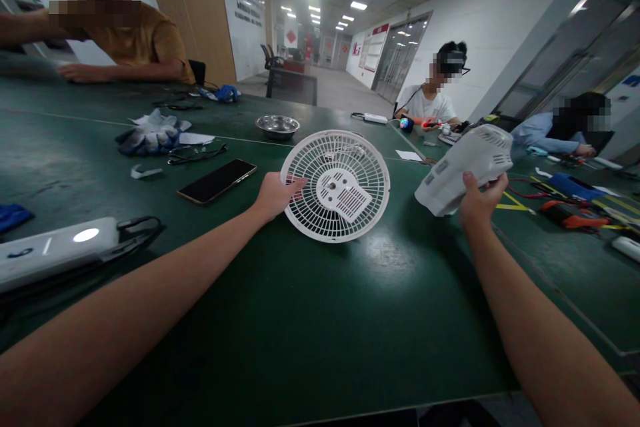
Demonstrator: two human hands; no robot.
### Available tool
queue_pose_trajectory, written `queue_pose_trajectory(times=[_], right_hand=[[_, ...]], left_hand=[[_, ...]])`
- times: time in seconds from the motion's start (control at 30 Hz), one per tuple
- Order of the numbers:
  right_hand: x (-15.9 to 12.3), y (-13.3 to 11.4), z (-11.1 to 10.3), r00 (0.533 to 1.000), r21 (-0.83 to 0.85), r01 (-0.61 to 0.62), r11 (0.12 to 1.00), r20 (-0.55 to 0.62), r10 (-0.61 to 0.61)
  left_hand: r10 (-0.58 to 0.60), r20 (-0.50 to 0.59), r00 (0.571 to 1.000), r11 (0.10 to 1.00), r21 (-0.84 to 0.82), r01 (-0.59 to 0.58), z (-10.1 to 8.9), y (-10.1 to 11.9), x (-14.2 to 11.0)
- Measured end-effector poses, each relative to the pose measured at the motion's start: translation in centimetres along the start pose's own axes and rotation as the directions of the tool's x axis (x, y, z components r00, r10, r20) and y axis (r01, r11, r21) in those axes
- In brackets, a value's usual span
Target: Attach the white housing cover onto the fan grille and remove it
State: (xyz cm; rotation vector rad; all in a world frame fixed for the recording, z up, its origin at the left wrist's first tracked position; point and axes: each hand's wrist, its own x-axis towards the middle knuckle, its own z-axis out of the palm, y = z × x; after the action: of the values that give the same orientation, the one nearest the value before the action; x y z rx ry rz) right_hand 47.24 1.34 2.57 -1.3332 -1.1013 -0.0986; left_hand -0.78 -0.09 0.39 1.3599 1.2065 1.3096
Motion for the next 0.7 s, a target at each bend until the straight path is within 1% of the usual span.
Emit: queue_pose_trajectory(times=[0.07, 0.1, 0.2, 0.27, 0.3, 0.37, 0.43, 0.47, 0.57, 0.63, 0.7], right_hand=[[0.1, 0.0, -0.2, 1.0, -0.016, -0.01, 1.0, -0.013, 0.009], [0.1, -0.1, -0.4, 0.999, -0.021, 0.007, 1.0, -0.032, -0.008], [-0.2, -1.4, -0.8, 0.982, -0.042, 0.143, 0.989, -0.118, -0.147], [-0.9, -2.9, -0.7, 0.964, -0.073, 0.231, 0.97, -0.12, -0.239], [-1.4, -3.7, -0.5, 0.961, -0.083, 0.254, 0.964, -0.087, -0.261], [-2.7, -5.4, 0.3, 0.97, -0.077, 0.242, 0.967, -0.012, -0.244], [-4.3, -6.6, 1.5, 0.972, -0.091, 0.217, 0.972, 0.111, -0.206], [-5.1, -7.1, 2.1, 0.965, -0.094, 0.21, 0.973, 0.183, -0.19], [-7.4, -7.5, 4.0, 0.924, -0.129, 0.159, 0.979, 0.368, -0.102], [-8.5, -7.3, 5.1, 0.883, -0.177, 0.107, 0.978, 0.47, -0.012], [-9.2, -7.0, 5.8, 0.834, -0.248, 0.061, 0.967, 0.545, 0.087]], left_hand=[[-0.011, -0.001, 1.0, 1.0, -0.012, 0.011, 0.0, 0.1, 0.0], [-0.019, -0.003, 1.0, 1.0, -0.014, 0.019, 0.0, 0.1, 0.0], [-0.025, -0.004, 1.0, 1.0, -0.005, 0.025, 0.1, 0.2, -0.1], [-0.011, -0.003, 1.0, 1.0, -0.005, 0.011, 0.1, 0.1, 0.0], [-0.005, -0.001, 1.0, 1.0, -0.008, 0.005, 0.0, 0.1, 0.0], [0.001, 0.001, 1.0, 1.0, -0.009, -0.001, 0.0, -0.1, 0.0], [-0.001, 0.005, 1.0, 1.0, -0.005, 0.001, -0.1, -0.2, 0.1], [-0.001, 0.007, 1.0, 1.0, -0.003, 0.001, -0.1, -0.3, 0.1], [0.004, 0.01, 1.0, 1.0, -0.004, -0.004, -0.2, -0.3, 0.1], [0.01, 0.016, 1.0, 1.0, -0.005, -0.01, -0.1, -0.2, 0.1], [0.008, 0.011, 1.0, 1.0, -0.008, -0.008, 0.0, -0.1, 0.1]])
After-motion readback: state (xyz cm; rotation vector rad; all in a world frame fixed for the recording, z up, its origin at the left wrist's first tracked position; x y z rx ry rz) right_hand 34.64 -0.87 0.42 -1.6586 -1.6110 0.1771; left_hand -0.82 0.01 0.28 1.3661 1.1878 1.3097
